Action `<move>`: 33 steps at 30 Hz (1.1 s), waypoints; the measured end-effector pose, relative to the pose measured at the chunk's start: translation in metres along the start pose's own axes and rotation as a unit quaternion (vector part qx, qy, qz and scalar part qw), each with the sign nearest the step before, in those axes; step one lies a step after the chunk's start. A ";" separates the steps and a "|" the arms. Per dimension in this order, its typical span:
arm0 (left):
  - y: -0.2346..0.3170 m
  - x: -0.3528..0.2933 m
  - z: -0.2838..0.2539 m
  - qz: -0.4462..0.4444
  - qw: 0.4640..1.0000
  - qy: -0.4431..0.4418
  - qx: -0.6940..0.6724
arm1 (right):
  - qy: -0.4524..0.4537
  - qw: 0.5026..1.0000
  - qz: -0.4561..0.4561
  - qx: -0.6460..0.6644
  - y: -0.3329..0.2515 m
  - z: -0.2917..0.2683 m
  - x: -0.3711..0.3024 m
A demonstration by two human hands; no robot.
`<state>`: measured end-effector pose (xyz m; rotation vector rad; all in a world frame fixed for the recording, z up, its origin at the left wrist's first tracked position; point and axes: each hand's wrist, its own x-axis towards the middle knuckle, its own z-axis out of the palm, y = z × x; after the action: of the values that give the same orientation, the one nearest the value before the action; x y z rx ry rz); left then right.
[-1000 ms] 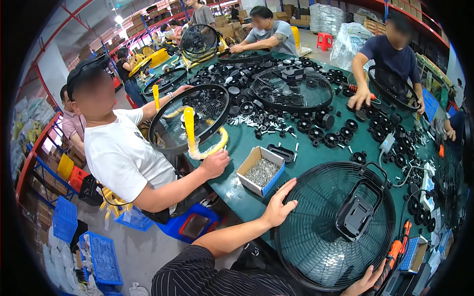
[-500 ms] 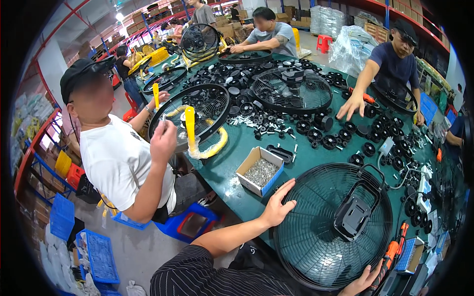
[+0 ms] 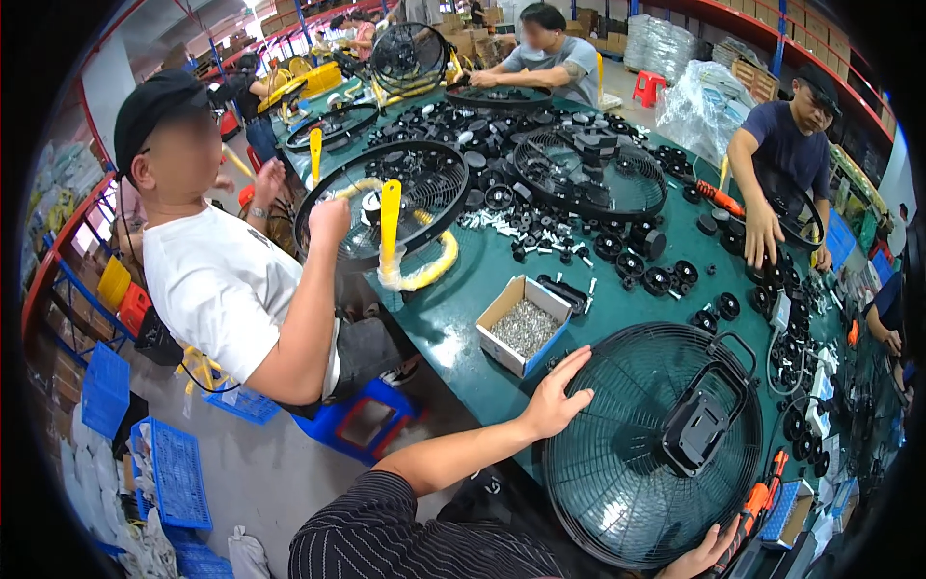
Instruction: Assembling the front and back grilles of industrial fans using a power drill and screws.
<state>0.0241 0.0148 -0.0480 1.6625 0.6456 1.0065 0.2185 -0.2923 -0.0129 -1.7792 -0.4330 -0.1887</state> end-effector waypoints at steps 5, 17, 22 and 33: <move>-0.003 0.000 -0.001 0.026 0.999 0.010 0.021 | 0.000 1.000 -0.006 -0.011 0.018 -0.002 0.002; 0.067 0.030 -0.108 0.263 0.929 0.103 0.240 | -0.079 0.993 -0.067 -0.050 0.046 -0.018 0.009; 0.062 0.086 -0.146 0.095 0.862 -0.091 0.489 | -0.078 0.987 -0.042 -0.136 0.002 -0.012 0.010; 0.046 0.111 -0.130 -0.008 0.747 -0.331 0.576 | -0.024 0.918 -0.076 -0.388 -0.041 -0.021 0.018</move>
<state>-0.0349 0.1548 0.0428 2.8525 0.8261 -0.2240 0.2214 -0.3015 0.0354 -2.5341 -0.5823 -0.4789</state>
